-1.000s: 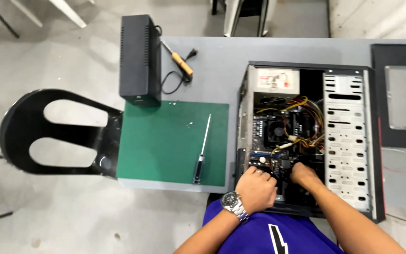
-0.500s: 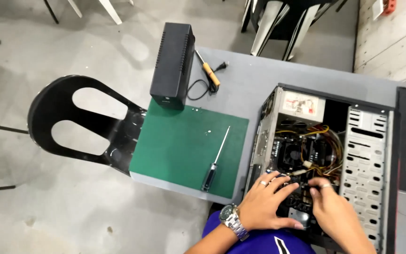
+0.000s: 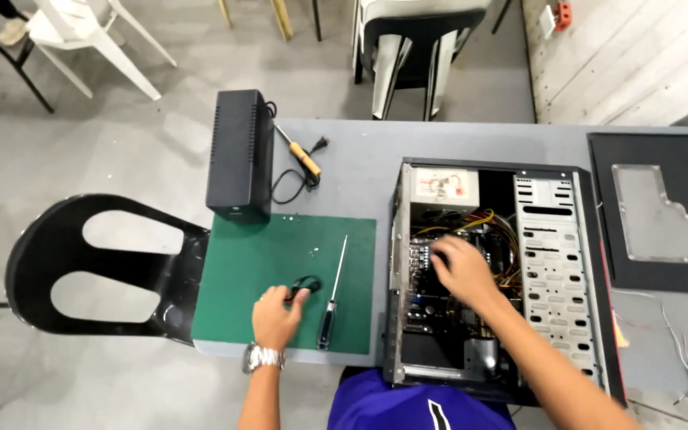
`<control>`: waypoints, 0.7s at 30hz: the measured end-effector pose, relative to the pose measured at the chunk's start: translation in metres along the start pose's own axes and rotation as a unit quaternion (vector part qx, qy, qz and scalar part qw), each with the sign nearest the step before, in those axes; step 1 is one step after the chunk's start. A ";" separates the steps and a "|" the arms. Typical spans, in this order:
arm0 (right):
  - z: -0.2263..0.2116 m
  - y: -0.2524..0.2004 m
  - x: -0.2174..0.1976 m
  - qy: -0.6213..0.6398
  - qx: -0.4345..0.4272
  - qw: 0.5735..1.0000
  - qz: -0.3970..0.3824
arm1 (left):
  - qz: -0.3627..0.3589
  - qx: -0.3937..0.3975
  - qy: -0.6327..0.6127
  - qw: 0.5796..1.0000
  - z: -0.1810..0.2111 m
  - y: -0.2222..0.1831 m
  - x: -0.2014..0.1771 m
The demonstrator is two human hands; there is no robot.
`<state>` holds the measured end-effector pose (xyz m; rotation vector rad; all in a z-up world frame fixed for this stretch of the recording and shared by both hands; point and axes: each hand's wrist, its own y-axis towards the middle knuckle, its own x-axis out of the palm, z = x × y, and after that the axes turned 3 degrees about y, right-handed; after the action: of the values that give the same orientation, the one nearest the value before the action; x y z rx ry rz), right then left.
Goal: Removing the side panel of a desktop computer case using a screwdriver to access internal components.
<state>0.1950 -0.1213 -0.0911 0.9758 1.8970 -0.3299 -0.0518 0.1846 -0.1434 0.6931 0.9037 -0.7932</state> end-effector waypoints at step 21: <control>0.036 0.117 0.104 -0.143 0.241 0.880 -0.384 | -0.190 -0.163 -0.302 0.920 0.235 0.074 0.023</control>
<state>0.2804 -0.0157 -0.1777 0.3776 1.8789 -1.3874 0.1138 0.0299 -0.0441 -0.0449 0.5779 -1.0905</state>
